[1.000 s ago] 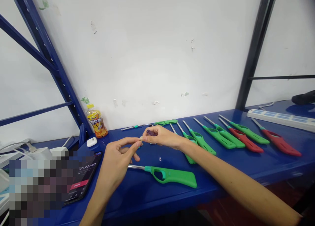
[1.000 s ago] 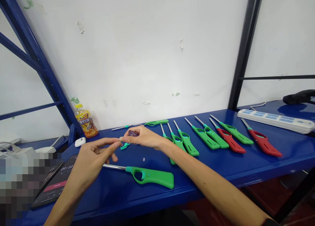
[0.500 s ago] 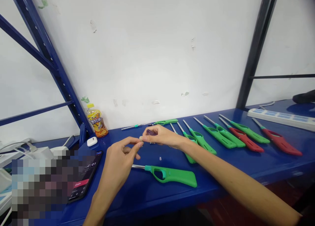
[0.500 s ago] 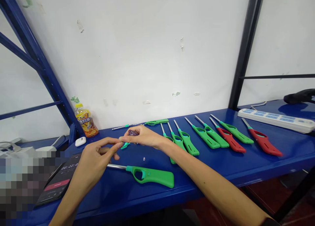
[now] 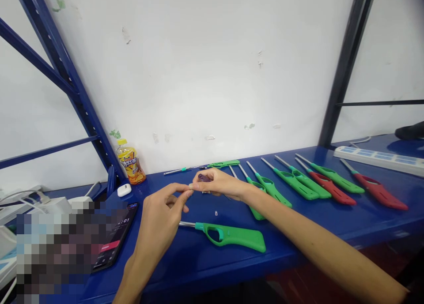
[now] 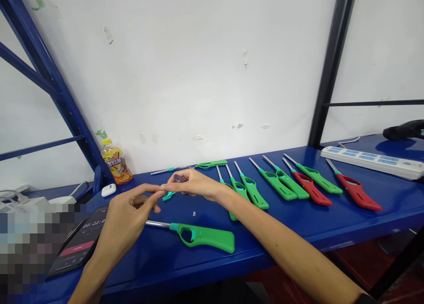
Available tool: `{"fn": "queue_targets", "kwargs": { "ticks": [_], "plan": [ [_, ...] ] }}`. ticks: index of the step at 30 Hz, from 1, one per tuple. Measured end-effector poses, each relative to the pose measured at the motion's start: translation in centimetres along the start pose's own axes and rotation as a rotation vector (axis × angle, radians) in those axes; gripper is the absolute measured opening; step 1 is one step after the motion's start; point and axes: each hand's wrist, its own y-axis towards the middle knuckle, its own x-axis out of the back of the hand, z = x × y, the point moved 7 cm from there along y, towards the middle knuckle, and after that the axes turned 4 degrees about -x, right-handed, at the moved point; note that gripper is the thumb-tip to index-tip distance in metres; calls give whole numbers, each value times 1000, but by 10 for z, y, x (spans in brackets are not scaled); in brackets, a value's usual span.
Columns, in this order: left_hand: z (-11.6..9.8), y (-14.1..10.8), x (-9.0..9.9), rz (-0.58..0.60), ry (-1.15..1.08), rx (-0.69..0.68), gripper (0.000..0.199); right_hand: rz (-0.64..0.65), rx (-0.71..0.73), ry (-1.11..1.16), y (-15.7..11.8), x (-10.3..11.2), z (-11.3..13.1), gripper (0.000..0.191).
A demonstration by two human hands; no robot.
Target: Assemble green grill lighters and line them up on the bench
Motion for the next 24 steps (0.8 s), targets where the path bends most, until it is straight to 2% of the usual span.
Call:
{"fn": "queue_targets", "kwargs": {
  "ticks": [7, 14, 24],
  "plan": [
    [-9, -1, 0, -84, 3, -108, 21, 38, -48, 140, 1, -4, -5, 44],
    [-24, -7, -2, -165, 106, -281, 15, 73, -49, 235, 2, -6, -6, 40],
    [-31, -10, -3, -194, 131, -365, 15, 93, -56, 292, 2, -8, -8, 38]
  ]
}}
